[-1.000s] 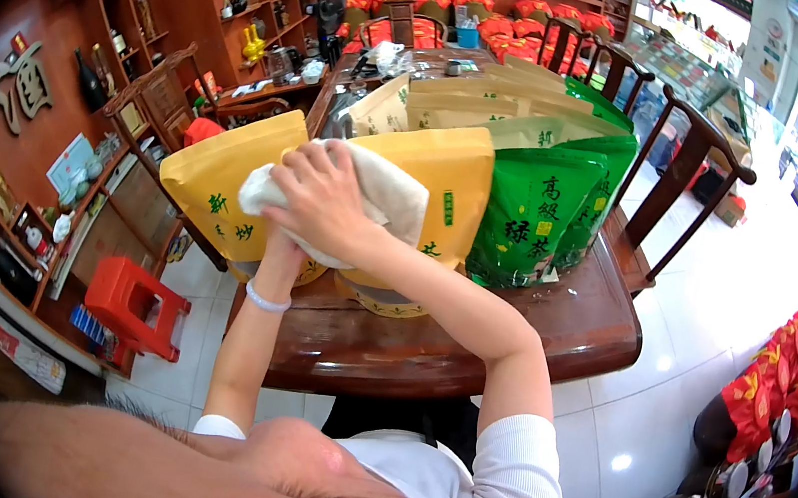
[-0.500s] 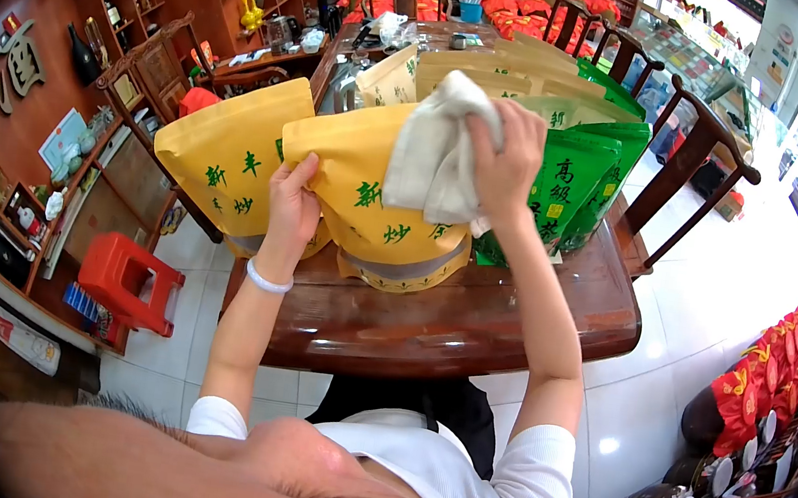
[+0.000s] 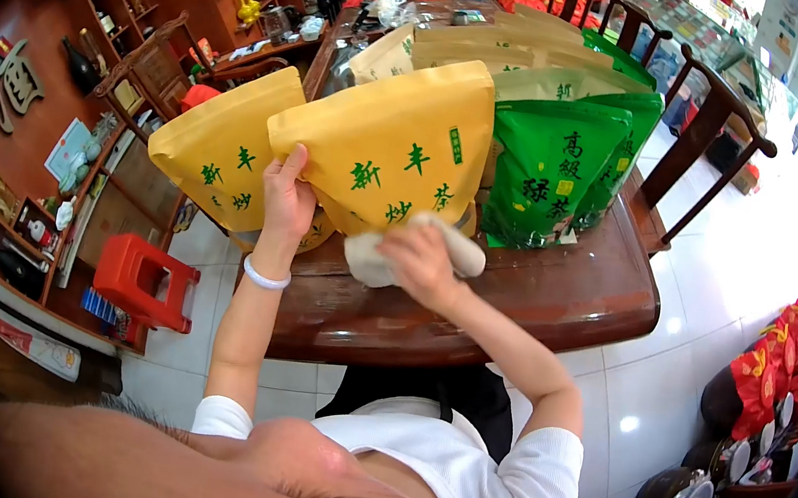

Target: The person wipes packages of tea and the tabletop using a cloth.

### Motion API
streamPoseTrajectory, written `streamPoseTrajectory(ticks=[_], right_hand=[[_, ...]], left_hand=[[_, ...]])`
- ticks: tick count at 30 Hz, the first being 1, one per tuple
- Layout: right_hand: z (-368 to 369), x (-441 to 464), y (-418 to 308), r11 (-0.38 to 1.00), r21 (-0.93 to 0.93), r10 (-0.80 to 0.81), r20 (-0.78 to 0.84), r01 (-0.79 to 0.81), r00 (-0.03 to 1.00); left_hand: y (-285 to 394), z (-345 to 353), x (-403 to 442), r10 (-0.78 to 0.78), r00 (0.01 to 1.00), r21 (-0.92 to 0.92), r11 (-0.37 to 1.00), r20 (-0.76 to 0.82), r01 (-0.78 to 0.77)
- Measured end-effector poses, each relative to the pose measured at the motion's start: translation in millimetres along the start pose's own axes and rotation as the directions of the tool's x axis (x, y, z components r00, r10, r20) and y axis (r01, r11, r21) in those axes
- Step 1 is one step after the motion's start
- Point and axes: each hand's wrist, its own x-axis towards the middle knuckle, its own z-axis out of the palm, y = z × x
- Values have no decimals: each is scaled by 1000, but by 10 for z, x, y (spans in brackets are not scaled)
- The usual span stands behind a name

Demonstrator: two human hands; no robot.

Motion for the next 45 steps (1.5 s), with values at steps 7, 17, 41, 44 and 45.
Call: streamPoseTrajectory(ticks=[7,17,41,44,45], right_hand=[[-378,928,427,948,-184,167,-412,-261,896],[10,-724,146,878,-123,466,-8,-463,885],[94,-226,11,985,-121,124,4,-122,992],[-28,-453,116,977,-43,212,91,-209,973],[-44,-399,193,974,-35,226,-4,-226,974]], left_hand=[[-133,-5,-64,5,998,49,999,59,-8],[-188,-46,-5,16,1000,5,1000,7,-16],[-164,-62,50,84,993,21,996,-84,-83],[-160,-12,38,103,989,20,995,-106,-101],[-165,-6,52,130,983,28,991,-127,-127]])
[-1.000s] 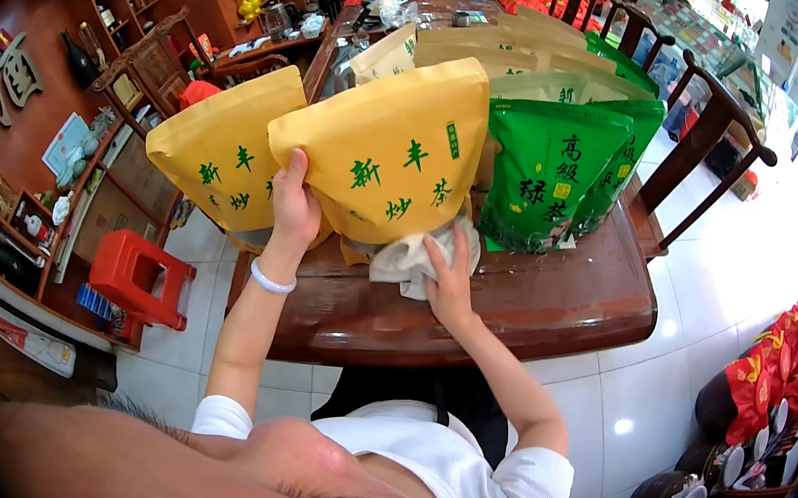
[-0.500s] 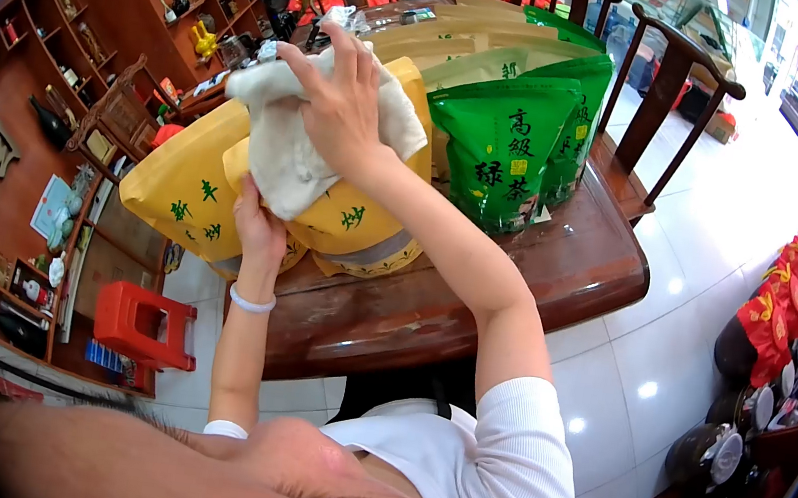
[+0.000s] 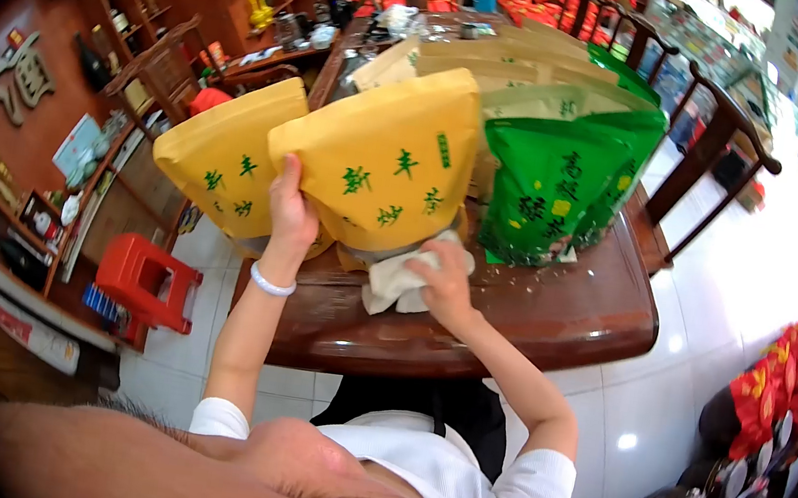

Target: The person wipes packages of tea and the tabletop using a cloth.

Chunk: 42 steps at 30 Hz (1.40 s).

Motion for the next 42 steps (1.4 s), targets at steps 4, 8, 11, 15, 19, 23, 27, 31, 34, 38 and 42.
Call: streamPoseTrajectory(ticks=[4,8,11,15,19,23,27,31,34,38,42], right_hand=[[-237,789,53,996,23,92,-315,-90,945],[-476,1518,-100,991,-105,23,-449,-78,893],[-231,1427,-119,967,-253,-49,-266,-21,963],[174,353,-127,970,-238,-53,11,54,999],[131,-262,145,979,-40,205,146,-201,968],[-32,-279,346,909,-7,415,92,-416,905],[-102,-109,303,808,36,570,203,-588,796],[-39,64,425,766,168,554,318,-621,769],[56,192,543,717,219,574,353,-662,739],[76,209,600,696,156,620,362,-701,696],[145,2,820,468,298,709,435,-832,555]], left_hand=[[56,54,38,-47,998,-19,999,39,48],[79,74,67,-55,995,-6,998,82,56],[61,39,76,-38,995,-6,999,90,39],[42,-32,83,-24,998,-42,999,60,27],[87,-89,78,-68,993,-18,997,96,70],[243,-147,-130,61,998,263,963,8,-61],[412,-716,-407,472,877,576,743,-91,-340],[625,-1614,-459,508,793,777,625,-335,-72],[585,-2054,-503,398,837,723,690,-375,-4],[371,-2401,-438,43,966,634,762,-257,134],[557,-2364,-267,-248,900,504,760,-358,410]])
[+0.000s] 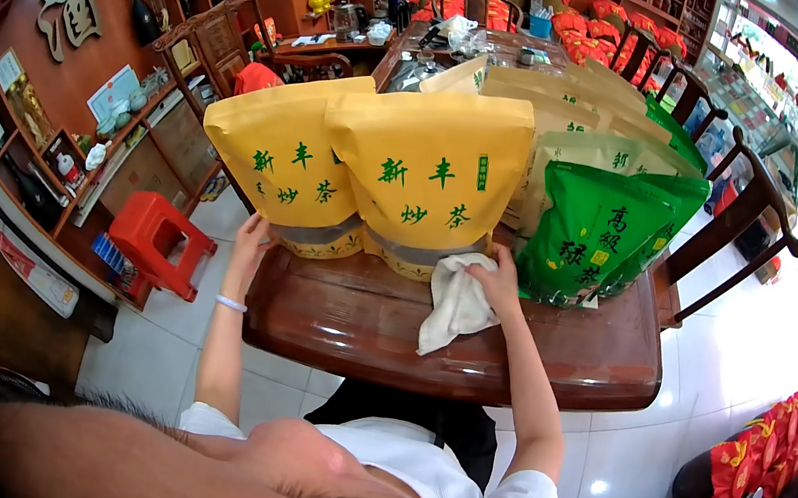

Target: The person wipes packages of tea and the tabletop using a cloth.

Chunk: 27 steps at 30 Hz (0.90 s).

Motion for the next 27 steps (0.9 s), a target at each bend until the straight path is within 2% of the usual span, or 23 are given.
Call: streamPoseTrajectory(ticks=[1,3,4,5,7,8,9,10,11,13,14,16,17,19,21,22,25,27], right_hand=[[-13,-11,-23,1000,-8,-8,1,8,1000],[-35,-15,-64,997,82,2,32,-4,999],[-31,7,-46,997,80,-1,35,-1,999],[-21,34,-3,993,115,11,3,-12,1000],[-20,83,88,989,149,28,-18,-25,999],[-40,111,132,974,220,53,-8,-50,999],[-42,132,157,954,289,76,3,-74,997],[-6,116,140,959,280,68,-46,-53,997],[1,105,167,960,276,68,-38,-55,997],[5,62,221,978,201,-33,-135,59,990],[7,24,252,978,199,-35,-127,60,991],[-11,-87,240,983,121,-102,-246,135,964],[-41,-167,230,983,118,-107,-234,137,966],[-84,-324,187,990,-43,-143,-325,136,935],[-139,-447,271,992,-21,-120,-383,121,916],[-143,-494,275,977,158,-80,-367,147,927],[-170,-552,260,963,222,-66,-345,150,936],[-171,-531,256,971,196,-57,-354,134,934]], left_hand=[[87,-12,1,5,1000,-10,1000,0,-5],[249,-18,2,153,987,254,953,58,-163],[300,25,1,236,969,171,954,68,-245],[292,50,63,237,969,170,955,63,-244],[247,85,213,243,970,-138,962,26,-238],[212,113,264,241,970,-138,962,17,-236],[181,173,299,324,944,-188,925,-58,-329],[169,239,321,401,906,-229,877,-136,-422],[155,315,339,398,906,-230,877,-145,-422],[136,421,352,425,833,-311,787,-353,-533],[141,407,333,424,826,-321,776,-371,-543],[205,341,308,408,810,-323,767,-422,-554],[240,294,281,388,796,-323,762,-465,-561],[344,127,239,389,765,-301,753,-514,-585],[402,6,166,379,709,-264,741,-595,-618],[439,-54,162,371,708,-288,726,-601,-624],[525,-50,263,366,693,-308,699,-621,-645],[550,86,398,353,687,-308,700,-636,-645]])
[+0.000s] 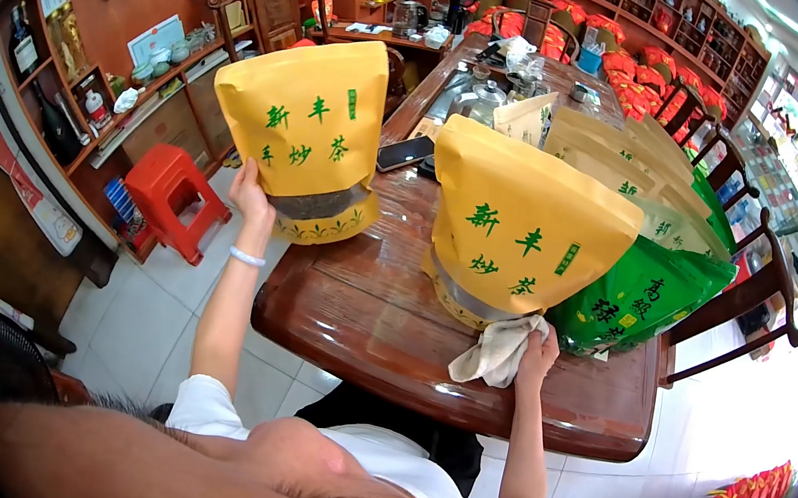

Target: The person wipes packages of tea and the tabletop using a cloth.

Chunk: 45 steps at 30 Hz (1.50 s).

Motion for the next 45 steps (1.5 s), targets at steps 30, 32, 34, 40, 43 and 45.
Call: streamPoseTrajectory(ticks=[30,32,34,40,43,45], right_hand=[[1979,657,252,976,-202,-95,-46,83,994],[1927,643,229,986,-97,-135,25,137,990],[1810,555,166,986,-125,-111,9,112,994],[1056,195,-187,797,-411,-452,81,443,888],[672,-34,-486,619,-561,-531,215,549,819],[538,-178,-269,641,-525,-453,329,560,828]], left_hand=[[-553,7,-961,-308,825,317,934,473,167],[-540,17,-1048,-219,813,403,915,539,-21],[-585,-2,-1051,-251,803,410,912,541,10],[-369,197,-1524,174,790,291,866,587,-407],[-322,385,-1888,-83,708,309,931,701,-196],[-382,605,-2161,-265,602,354,935,753,-31]])
